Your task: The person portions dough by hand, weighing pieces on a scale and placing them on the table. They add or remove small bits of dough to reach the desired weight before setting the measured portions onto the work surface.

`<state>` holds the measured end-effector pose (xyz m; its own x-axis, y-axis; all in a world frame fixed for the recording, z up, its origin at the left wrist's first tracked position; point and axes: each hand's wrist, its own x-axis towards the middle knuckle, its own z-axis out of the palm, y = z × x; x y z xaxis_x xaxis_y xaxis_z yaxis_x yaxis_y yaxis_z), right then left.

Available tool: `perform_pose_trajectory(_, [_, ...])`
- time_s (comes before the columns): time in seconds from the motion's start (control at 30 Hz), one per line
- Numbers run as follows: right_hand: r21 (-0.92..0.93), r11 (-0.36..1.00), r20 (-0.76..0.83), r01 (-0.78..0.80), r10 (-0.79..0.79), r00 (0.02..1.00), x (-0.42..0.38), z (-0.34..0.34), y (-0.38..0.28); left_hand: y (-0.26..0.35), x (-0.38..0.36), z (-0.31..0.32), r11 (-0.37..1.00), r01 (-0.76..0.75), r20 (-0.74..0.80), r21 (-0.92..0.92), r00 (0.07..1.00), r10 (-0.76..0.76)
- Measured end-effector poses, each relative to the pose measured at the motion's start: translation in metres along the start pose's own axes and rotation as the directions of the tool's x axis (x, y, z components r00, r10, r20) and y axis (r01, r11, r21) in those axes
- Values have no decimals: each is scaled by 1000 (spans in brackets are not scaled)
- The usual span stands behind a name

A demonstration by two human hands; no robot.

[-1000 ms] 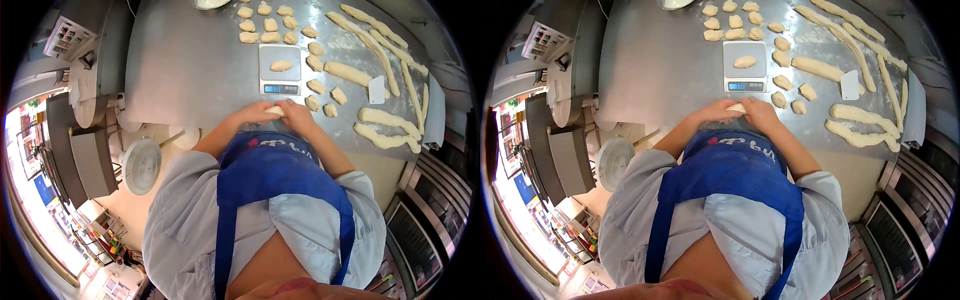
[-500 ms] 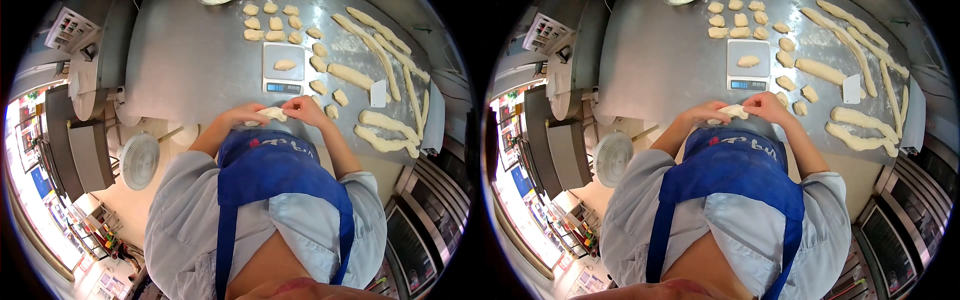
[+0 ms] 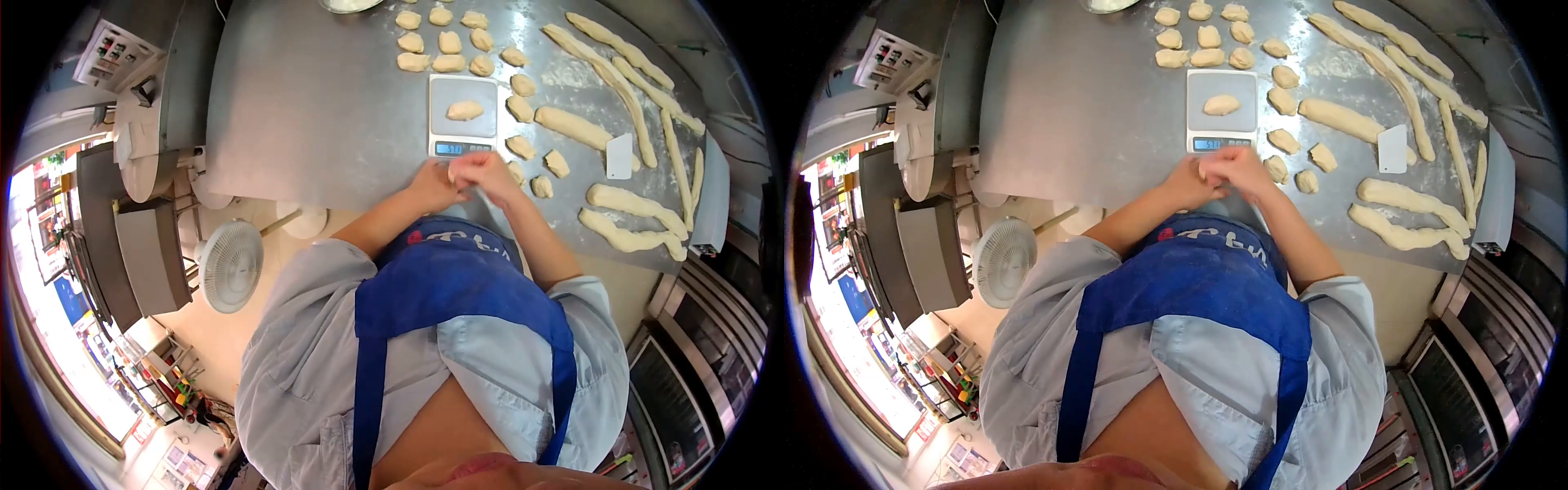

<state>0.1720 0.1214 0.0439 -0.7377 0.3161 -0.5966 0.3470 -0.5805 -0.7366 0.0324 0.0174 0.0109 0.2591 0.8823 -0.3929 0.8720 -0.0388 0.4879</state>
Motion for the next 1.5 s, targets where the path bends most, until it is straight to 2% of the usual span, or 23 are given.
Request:
perform_pose_trajectory(0.07, [-292, 918, -398, 267, -371, 839, 20, -13, -25, 4, -2, -3, 992, 13, -78, 127, 997, -3])
perform_pose_trajectory(0.1, [-292, 918, -403, 267, -372, 836, 33, -25, -29, 4, -5, -5, 999, 14, -95, 48, 995, -10])
perform_pose_trajectory(0.17, [-633, 738, -493, 236, -619, 611, 56, -53, -30, 0, -9, -1, 1000, 11, -111, -27, 994, -14])
perform_pose_trajectory(0.2, [-632, 737, -494, 239, -621, 608, 62, -57, -28, -3, -12, 3, 1000, 6, -198, -26, 980, -11])
perform_pose_trajectory(0.27, [-862, 469, -263, 192, -739, 620, 72, -59, -21, -9, -19, 10, 1000, 7, -282, -22, 959, -12])
perform_pose_trajectory(0.33, [-866, 452, -254, 213, -765, 592, 77, -52, -14, -8, -25, 1, 953, 300, -115, -33, 946, -302])
perform_pose_trajectory(0.47, [-920, 376, -281, 115, -833, 478, 73, -42, -10, -7, -31, 3, 911, 411, -29, 39, 912, -410])
perform_pose_trajectory(0.57, [-938, 324, -252, 127, -884, 394, 51, -25, -17, -18, -28, 12, 930, 360, -91, -73, 926, -366])
perform_pose_trajectory(0.6, [-916, 350, -256, 196, -886, 385, 40, -18, -17, -27, -25, 20, 888, 339, -89, -310, 920, -383])
perform_pose_trajectory(0.63, [-918, 348, -257, 191, -887, 384, 31, -15, -9, -30, -24, 20, 793, 298, -83, -530, 913, -399])
perform_pose_trajectory(0.7, [-894, 134, 209, 427, -720, 662, 12, -10, 9, -31, -20, 17, 720, 240, -37, -651, 937, -346])
perform_pose_trajectory(0.73, [-897, 131, 207, 422, -720, 662, 2, -2, 10, -29, -19, 13, 628, 194, 4, -754, 957, -291])
perform_pose_trajectory(0.8, [-920, -138, 357, 367, -683, 637, -11, 14, 12, -22, -14, 1, 692, 170, 55, -702, 981, -185])
perform_pose_trajectory(0.83, [-921, -141, 356, 364, -683, 637, -12, 12, 18, -17, -12, -7, 747, 142, 113, -650, 990, -90])
perform_pose_trajectory(0.9, [-954, 112, 179, 278, -532, 828, -11, 12, 30, -10, -14, -23, 724, 173, 117, -668, 985, -127])
perform_pose_trajectory(1.0, [-953, 212, 40, 217, -620, 784, -18, 18, 30, -8, -23, -34, 642, 231, 174, -731, 973, -151])
perform_pose_trajectory(1.07, [-955, 176, 104, 238, -556, 825, -17, 13, 33, -11, -23, -32, 577, 255, 218, -776, 967, -134])
perform_pose_trajectory(1.13, [-952, 143, 174, 272, -476, 862, -18, 17, 30, -18, -20, -23, 805, 216, 237, -552, 967, -97])
perform_pose_trajectory(1.27, [-966, -108, 257, 236, -253, 933, -13, 34, 14, -23, -3, -13, 824, 107, 268, -556, 962, 55])
perform_pose_trajectory(1.37, [-958, -195, 236, 208, -134, 962, -15, 38, 5, -19, 1, -9, 873, 245, 433, -422, 900, -43])
perform_pose_trajectory(1.43, [-960, -212, 206, 185, -84, 975, -14, 36, 10, -3, -10, -21, 951, 280, 266, -130, 934, -238])
perform_pose_trajectory(1.47, [-957, -180, 258, 229, -161, 953, -12, 32, 20, 1, -15, -26, 950, 282, 267, -132, 933, -240])
perform_pose_trajectory(1.5, [-948, -153, 308, 278, -238, 921, -10, 30, 25, 1, -21, -33, 980, 188, 216, 66, 956, -199])
